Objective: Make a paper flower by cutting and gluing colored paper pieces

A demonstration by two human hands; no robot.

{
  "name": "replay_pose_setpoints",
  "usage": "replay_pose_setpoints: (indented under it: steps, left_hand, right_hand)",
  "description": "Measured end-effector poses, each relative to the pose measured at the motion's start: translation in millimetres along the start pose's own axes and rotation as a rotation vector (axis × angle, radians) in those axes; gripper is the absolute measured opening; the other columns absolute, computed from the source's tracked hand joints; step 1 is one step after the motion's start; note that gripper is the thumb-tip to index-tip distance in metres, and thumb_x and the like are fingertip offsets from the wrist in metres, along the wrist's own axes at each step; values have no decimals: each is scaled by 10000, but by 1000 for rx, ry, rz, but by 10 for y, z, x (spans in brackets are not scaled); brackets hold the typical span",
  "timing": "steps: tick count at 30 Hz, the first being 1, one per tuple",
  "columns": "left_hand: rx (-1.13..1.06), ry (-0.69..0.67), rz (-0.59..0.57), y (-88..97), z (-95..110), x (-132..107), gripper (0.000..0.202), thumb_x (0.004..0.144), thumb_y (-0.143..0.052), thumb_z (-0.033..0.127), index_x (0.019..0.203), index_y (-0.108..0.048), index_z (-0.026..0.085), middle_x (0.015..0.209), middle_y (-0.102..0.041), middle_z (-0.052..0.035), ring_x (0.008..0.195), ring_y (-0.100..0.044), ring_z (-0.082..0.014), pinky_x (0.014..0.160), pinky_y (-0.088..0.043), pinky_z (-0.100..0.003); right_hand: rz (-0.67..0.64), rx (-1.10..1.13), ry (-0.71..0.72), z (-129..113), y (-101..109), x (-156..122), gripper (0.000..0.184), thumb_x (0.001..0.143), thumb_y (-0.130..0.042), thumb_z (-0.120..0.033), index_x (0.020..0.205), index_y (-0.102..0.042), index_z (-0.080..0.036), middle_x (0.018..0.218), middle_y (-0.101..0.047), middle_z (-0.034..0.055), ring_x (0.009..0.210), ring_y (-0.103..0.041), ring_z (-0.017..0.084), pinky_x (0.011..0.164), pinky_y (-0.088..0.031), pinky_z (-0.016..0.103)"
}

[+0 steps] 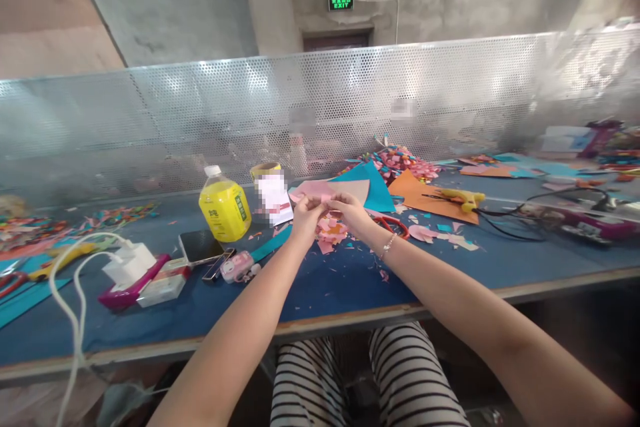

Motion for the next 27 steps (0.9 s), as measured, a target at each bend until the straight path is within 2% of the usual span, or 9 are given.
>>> replay_pose_setpoints:
  steps: [3, 7, 18, 23, 27]
  left_hand:
    - [42, -77, -32, -8, 1, 26, 289, 548, -714, 265, 673, -475, 160, 588, -538, 51, 574, -543, -79, 636, -444, -244]
    - [107, -144, -32, 27, -1, 64, 272, 582, -702, 283, 681, -484, 154, 579, -523, 51, 558, -524, -68, 594, -424, -212]
    - [246, -166, -48, -58, 155, -27, 282, 583, -697, 298, 692, -478, 157, 581, -504, 52, 554, -500, -71, 565, -405, -202]
    - [290, -184, -81, -78, 178, -29, 264, 588, -691, 288, 684, -485, 155, 589, -502, 48, 561, -495, -71, 552, -399, -195]
    - [299, -172, -62, -60, 173, -30, 263, 593, -688, 299, 694, -491, 156, 605, -513, 42, 570, -506, -74, 553, -412, -197]
  right_hand:
    - [13, 216, -21, 8, -9, -35, 264, 500, -695, -276, 624, -482, -179, 626, -522, -56, 642, -522, 78, 662, -411, 225]
    - [10, 340, -48, 25, -9, -48, 233, 506, -710, -234, 594, -501, -181, 620, -557, -46, 649, -528, 78, 639, -404, 209]
    - [36, 373, -24, 4, 36, -88, 200, 513, -722, -213, 600, -544, -185, 602, -564, -51, 625, -537, 72, 616, -405, 203]
    - [36, 365, -24, -20, 29, -94, 202, 516, -728, -239, 586, -547, -180, 566, -558, -48, 598, -535, 70, 622, -411, 208]
    - [16, 371, -26, -11, 15, -86, 198, 525, -730, -246, 595, -558, -177, 573, -563, -47, 599, -537, 64, 628, -414, 203]
Point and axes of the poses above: each hand's wrist, its own x-axis towards the middle knuckle, its own y-axis out of the back of the hand, z = x × y, the point moved 8 cm from there along x, towards the middle knuckle
